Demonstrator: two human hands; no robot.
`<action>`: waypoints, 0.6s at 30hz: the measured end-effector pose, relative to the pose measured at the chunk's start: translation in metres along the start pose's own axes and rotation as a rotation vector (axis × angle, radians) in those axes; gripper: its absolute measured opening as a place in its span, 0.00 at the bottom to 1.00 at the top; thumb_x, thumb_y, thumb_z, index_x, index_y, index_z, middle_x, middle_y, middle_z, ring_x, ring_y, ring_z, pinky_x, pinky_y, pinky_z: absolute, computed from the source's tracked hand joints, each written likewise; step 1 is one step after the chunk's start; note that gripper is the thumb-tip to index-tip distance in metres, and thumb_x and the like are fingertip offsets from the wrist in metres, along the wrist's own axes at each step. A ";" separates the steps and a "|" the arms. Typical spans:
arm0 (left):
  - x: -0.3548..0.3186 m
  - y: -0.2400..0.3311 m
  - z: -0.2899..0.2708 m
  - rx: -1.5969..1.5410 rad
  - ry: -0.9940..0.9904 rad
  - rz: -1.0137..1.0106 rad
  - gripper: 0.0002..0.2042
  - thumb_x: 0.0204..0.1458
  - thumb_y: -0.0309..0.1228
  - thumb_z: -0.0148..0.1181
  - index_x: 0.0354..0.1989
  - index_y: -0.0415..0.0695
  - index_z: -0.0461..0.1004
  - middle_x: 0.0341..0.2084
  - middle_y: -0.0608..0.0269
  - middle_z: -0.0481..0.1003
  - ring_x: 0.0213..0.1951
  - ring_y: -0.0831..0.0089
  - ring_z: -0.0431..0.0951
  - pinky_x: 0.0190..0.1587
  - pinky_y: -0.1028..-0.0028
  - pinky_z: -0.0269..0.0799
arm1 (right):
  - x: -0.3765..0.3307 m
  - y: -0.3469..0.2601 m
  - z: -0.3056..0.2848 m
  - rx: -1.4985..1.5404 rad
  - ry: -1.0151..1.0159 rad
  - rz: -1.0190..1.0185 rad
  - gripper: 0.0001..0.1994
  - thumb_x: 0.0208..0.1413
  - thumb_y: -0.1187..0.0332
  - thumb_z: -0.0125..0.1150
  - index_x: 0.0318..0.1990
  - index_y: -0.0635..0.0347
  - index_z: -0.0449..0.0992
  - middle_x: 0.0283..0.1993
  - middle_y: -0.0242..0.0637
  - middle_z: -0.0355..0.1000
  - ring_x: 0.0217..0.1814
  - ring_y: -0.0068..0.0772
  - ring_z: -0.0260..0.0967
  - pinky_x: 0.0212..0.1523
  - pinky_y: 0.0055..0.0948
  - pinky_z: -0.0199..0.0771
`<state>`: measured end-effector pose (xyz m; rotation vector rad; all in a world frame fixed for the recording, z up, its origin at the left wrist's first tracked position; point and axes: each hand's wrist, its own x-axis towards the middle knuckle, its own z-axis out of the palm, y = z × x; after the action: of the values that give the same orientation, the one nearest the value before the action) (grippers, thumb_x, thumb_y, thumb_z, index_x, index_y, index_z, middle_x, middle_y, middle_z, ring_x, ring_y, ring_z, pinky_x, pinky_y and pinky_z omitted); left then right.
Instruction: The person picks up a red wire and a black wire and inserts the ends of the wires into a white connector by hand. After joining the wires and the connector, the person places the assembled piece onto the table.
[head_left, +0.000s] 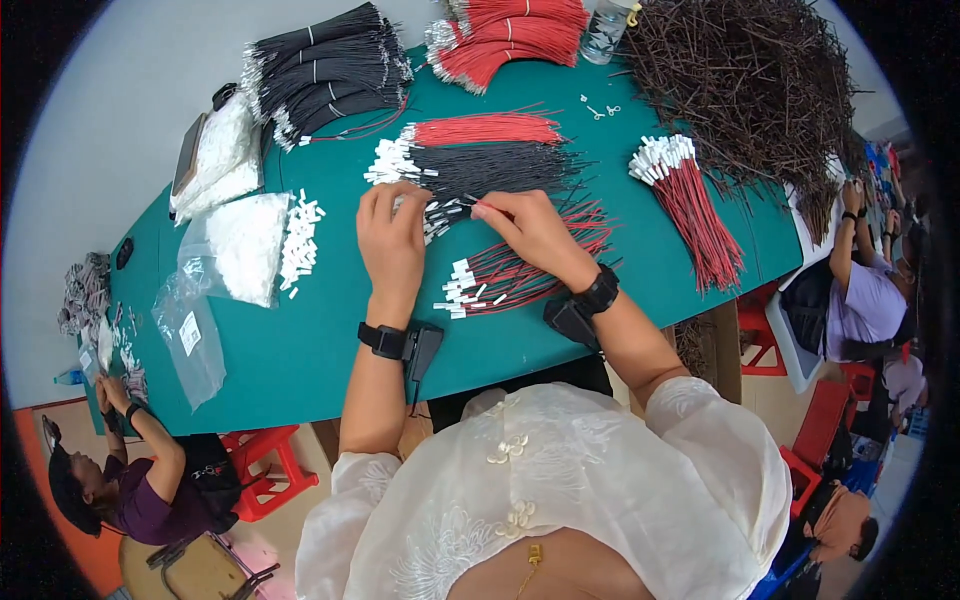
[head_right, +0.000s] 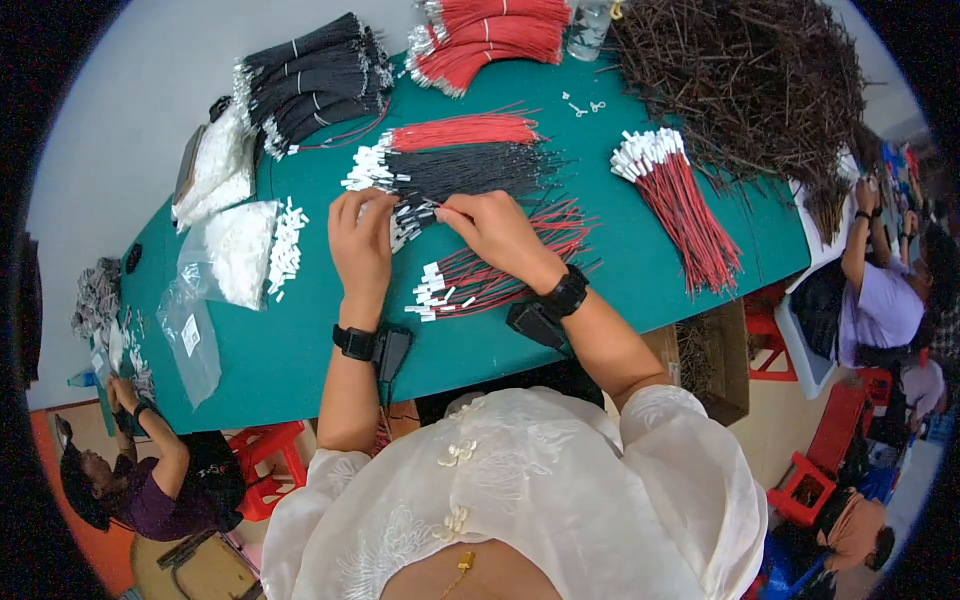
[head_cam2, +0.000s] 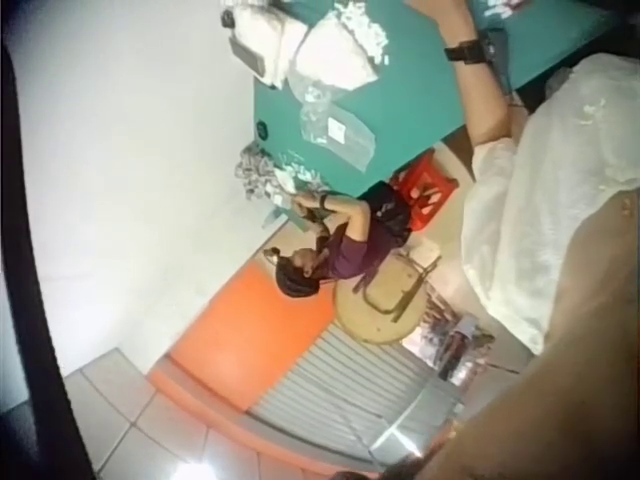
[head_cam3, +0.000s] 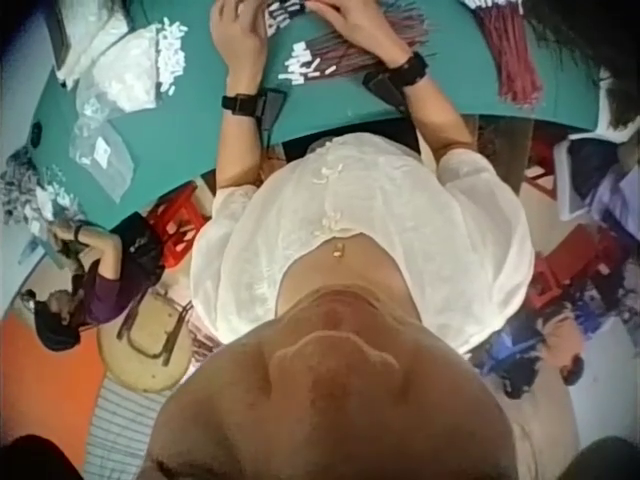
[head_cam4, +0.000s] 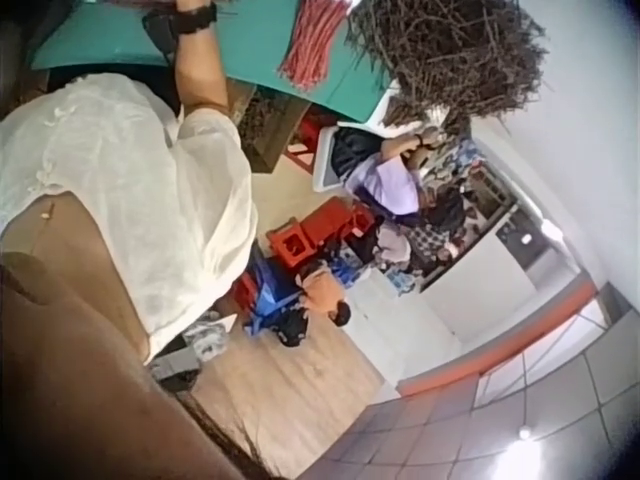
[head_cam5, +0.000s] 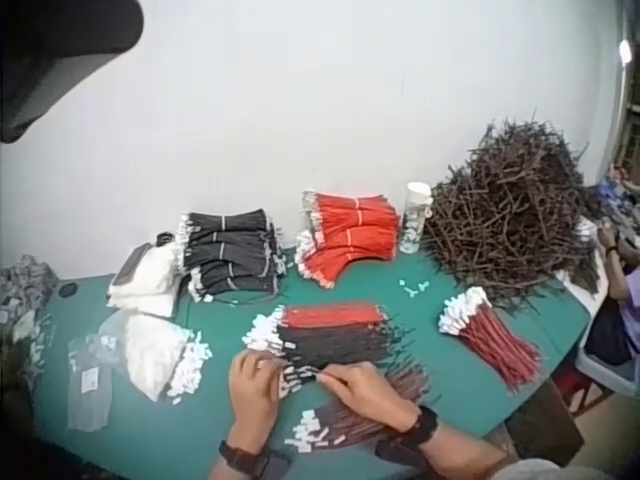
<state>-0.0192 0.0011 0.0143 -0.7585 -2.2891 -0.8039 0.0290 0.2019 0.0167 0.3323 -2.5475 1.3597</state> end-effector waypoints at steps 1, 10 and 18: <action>0.000 0.001 -0.001 -0.040 0.018 -0.005 0.07 0.49 0.21 0.64 0.36 0.44 0.80 0.35 0.63 0.76 0.42 0.62 0.75 0.43 0.66 0.71 | 0.000 -0.001 -0.001 0.033 0.007 -0.006 0.10 0.62 0.66 0.59 0.36 0.66 0.80 0.21 0.46 0.70 0.18 0.33 0.65 0.24 0.32 0.64; -0.018 0.007 -0.003 -0.810 -0.180 -0.612 0.07 0.56 0.23 0.63 0.42 0.40 0.81 0.27 0.66 0.78 0.25 0.82 0.74 0.29 0.82 0.69 | 0.001 -0.005 -0.009 0.197 -0.004 0.077 0.10 0.62 0.66 0.59 0.37 0.65 0.81 0.17 0.34 0.65 0.20 0.15 0.53 0.21 0.25 0.54; -0.017 0.009 -0.007 -1.054 -0.268 -0.783 0.08 0.57 0.25 0.63 0.43 0.35 0.80 0.28 0.64 0.80 0.26 0.84 0.74 0.30 0.84 0.69 | -0.001 -0.002 -0.011 0.199 -0.156 0.097 0.10 0.61 0.66 0.61 0.34 0.64 0.82 0.17 0.34 0.66 0.19 0.15 0.55 0.20 0.26 0.55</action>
<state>0.0006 -0.0030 0.0105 -0.3184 -2.2793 -2.4906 0.0316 0.2101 0.0242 0.3671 -2.5867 1.6912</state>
